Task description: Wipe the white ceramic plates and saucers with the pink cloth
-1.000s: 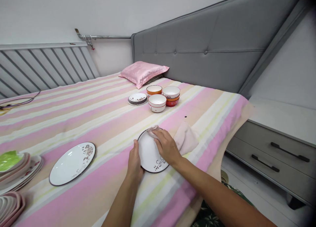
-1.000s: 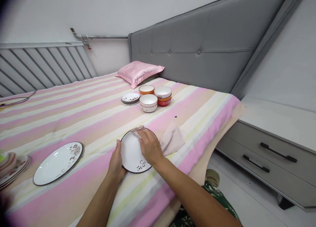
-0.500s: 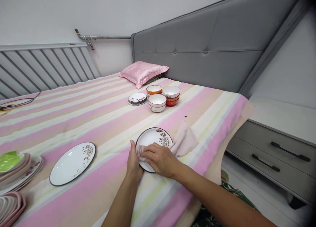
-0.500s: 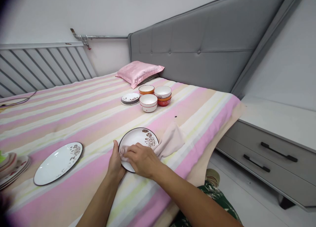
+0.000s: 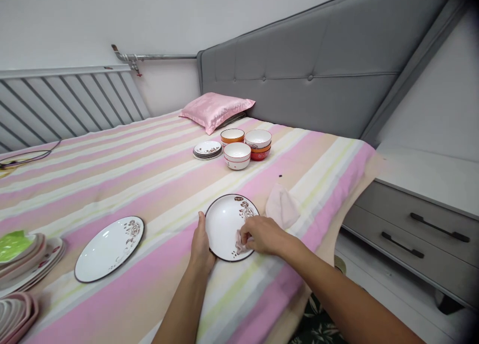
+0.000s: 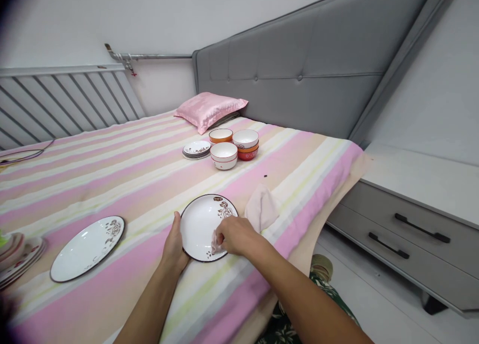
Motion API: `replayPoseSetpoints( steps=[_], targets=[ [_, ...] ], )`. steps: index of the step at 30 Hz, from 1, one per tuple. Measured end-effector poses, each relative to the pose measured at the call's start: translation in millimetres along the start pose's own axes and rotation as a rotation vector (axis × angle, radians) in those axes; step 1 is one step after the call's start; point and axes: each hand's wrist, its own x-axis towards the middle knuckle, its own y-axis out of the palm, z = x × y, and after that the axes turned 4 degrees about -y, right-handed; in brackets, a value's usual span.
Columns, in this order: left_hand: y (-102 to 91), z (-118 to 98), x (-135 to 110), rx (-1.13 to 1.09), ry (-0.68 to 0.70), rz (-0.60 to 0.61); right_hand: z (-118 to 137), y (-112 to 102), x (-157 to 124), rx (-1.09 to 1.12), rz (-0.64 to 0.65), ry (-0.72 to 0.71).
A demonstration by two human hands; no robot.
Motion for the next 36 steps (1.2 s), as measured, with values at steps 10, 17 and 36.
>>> replayPoseSetpoints(
  steps=[10,17,36],
  targets=[
    [2.3,1.0,-2.0,0.07,0.052,-0.071,-21.2,3.3,12.3,-0.071,-0.35,0.169],
    [5.9,0.1,-6.8,0.097,0.081,-0.049,-13.9,11.9,21.9,0.007,-0.635,-0.082],
    [4.4,-0.9,-1.5,-0.002,0.073,-0.023,1.0,36.0,34.0,-0.395,-0.63,-0.572]
  ],
)
